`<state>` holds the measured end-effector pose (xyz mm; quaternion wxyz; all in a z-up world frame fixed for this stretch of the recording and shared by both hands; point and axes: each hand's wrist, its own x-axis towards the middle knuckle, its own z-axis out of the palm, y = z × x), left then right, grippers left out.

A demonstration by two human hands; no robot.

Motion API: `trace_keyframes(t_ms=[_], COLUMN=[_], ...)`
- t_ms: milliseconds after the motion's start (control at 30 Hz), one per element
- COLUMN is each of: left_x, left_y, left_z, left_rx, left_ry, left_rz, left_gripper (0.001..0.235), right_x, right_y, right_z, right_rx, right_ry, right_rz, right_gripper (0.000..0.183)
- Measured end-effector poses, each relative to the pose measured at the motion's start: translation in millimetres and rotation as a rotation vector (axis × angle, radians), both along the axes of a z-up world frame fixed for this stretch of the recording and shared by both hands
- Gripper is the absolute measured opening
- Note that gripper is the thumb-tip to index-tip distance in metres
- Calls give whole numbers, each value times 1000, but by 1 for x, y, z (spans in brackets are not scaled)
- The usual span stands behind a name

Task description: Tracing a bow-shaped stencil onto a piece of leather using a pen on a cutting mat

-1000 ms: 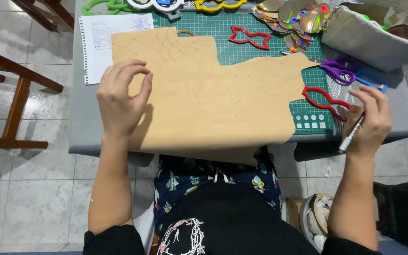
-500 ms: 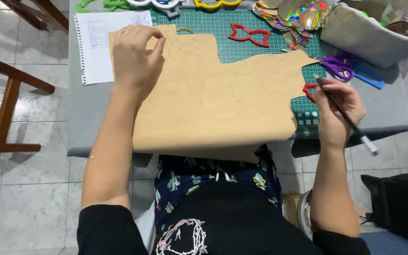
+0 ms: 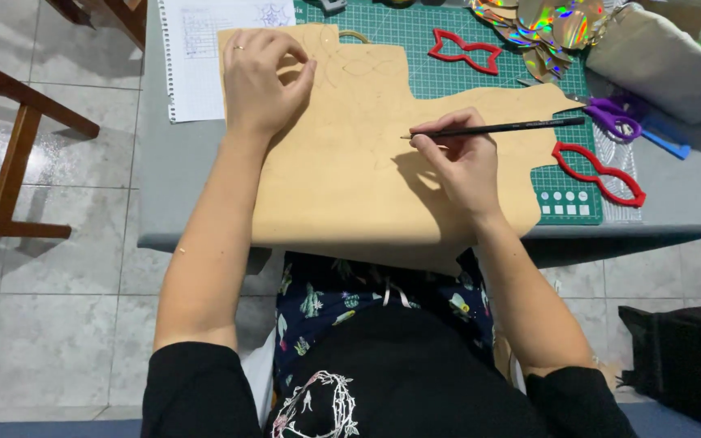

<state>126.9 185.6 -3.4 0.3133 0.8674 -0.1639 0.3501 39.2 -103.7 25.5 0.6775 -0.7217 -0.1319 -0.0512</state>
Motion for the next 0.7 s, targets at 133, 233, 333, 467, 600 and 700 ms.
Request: trace_keyframes(t_ms=[133, 233, 333, 467, 600, 700], left_x=[2, 3, 0, -4, -5, -4], left_y=[3, 4, 5, 6, 6, 6], left_z=[1, -1, 5, 4, 8, 8], left_rx=[22, 36, 80, 184, 170, 167], left_ry=[5, 25, 22, 165, 230, 249], left_rz=[-1, -30, -122, -260, -258, -262], left_gripper=[12, 18, 35, 64, 61, 62], right_x=[2, 1, -4, -4, -4, -3], right_y=[1, 2, 6, 7, 7, 6], right_z=[-10, -14, -10, -10, -10, -12], right_rx=[-73, -138, -271, -390, -432, -436], right_ry=[83, 82, 3, -51, -60, -71], right_rz=[-62, -102, -134, -90, -97, -102], right_gripper=[24, 22, 22, 22, 25, 24])
